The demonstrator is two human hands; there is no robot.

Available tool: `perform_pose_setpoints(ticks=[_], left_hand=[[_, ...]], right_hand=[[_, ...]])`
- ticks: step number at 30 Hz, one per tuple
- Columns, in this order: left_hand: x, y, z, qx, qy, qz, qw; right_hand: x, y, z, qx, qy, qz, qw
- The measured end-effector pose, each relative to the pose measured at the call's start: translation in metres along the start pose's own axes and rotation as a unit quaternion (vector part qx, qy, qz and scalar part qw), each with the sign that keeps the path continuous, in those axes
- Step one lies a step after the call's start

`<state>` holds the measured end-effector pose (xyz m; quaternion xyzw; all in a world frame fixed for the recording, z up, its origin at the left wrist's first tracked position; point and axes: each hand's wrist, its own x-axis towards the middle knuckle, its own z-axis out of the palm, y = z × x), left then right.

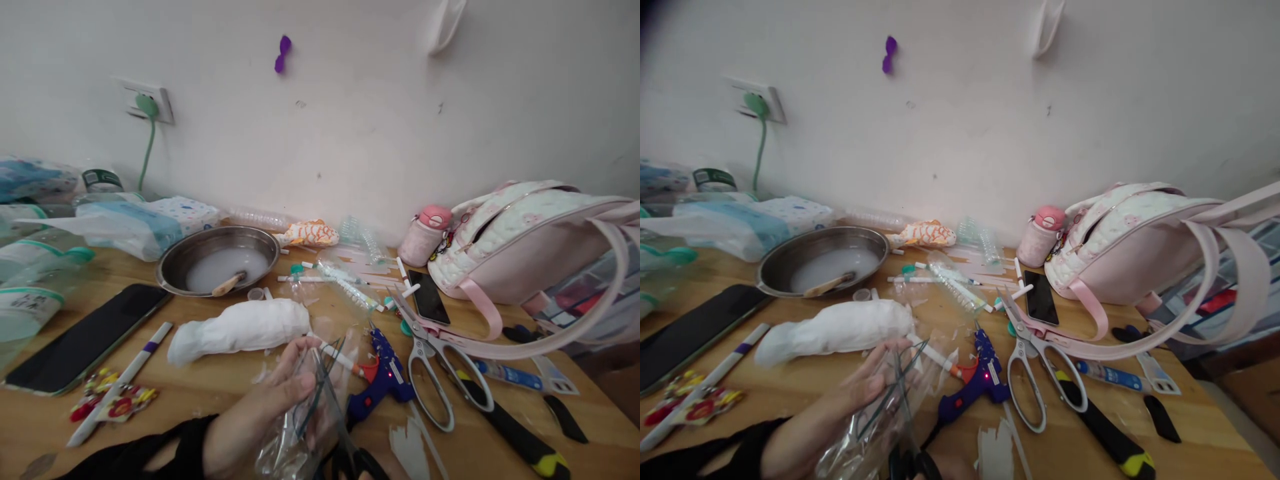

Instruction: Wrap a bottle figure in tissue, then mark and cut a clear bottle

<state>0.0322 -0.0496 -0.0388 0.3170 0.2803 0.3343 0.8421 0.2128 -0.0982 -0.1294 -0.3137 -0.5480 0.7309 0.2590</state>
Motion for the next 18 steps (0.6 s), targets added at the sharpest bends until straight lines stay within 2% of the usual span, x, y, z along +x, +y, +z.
perform_pose_setpoints(ticks=[3,8,13,18], left_hand=[[0.000,-0.005,0.000,0.008,0.026,0.022,0.999],[0.010,-0.014,-0.007,0.003,0.049,0.068,0.996],[0.012,-0.002,-0.011,0.014,0.034,0.050,0.998],[0.006,0.022,-0.010,0.087,0.040,0.060,0.994]], right_hand=[[0.013,-0.006,0.000,-0.013,-0.004,0.010,1.000],[0.031,-0.022,-0.002,-0.038,0.032,-0.001,0.999],[0.003,-0.036,-0.005,-0.058,0.072,-0.026,0.995],[-0.018,-0.038,-0.005,-0.076,0.053,-0.029,0.995]])
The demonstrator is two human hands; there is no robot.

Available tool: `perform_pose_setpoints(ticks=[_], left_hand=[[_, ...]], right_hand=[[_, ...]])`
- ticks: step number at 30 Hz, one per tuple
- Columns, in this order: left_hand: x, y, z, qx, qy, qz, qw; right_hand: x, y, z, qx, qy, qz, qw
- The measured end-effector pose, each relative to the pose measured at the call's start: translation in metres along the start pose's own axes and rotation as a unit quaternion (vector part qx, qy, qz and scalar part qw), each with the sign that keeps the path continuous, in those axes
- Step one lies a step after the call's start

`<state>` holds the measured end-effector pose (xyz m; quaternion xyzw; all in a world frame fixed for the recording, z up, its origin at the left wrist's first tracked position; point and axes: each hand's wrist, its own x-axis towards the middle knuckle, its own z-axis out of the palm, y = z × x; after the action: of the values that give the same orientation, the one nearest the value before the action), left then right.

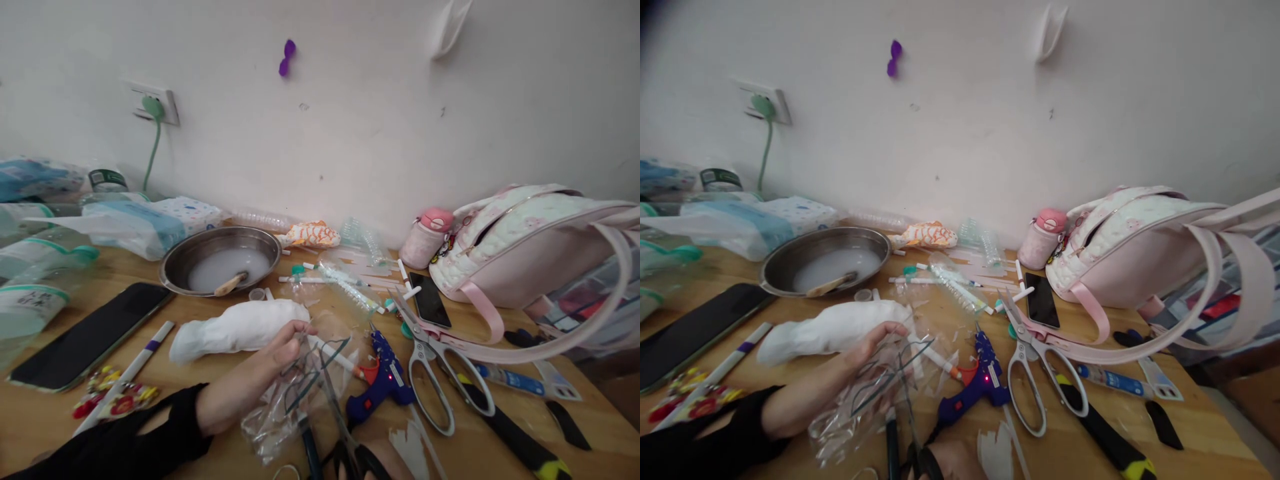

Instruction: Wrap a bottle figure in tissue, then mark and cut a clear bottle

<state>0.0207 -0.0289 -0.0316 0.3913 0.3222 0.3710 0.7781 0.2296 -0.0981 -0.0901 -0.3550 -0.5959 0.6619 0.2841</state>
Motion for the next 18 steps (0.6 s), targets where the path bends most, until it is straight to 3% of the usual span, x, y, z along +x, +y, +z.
perform_pose_setpoints(ticks=[5,9,14,18], left_hand=[[0.003,0.008,0.000,0.025,-0.023,-0.013,0.999],[0.008,0.002,0.000,0.009,-0.015,0.004,1.000],[0.008,0.000,0.003,0.023,0.003,-0.006,1.000],[0.005,0.007,0.006,0.039,0.011,-0.007,0.999]], right_hand=[[-0.008,-0.007,-0.018,-0.026,-0.038,-0.006,0.999],[-0.023,-0.030,-0.041,-0.041,-0.052,-0.001,0.998],[-0.037,-0.061,-0.056,-0.038,-0.057,0.048,0.997],[-0.061,-0.061,-0.067,0.055,-0.025,0.110,0.992]])
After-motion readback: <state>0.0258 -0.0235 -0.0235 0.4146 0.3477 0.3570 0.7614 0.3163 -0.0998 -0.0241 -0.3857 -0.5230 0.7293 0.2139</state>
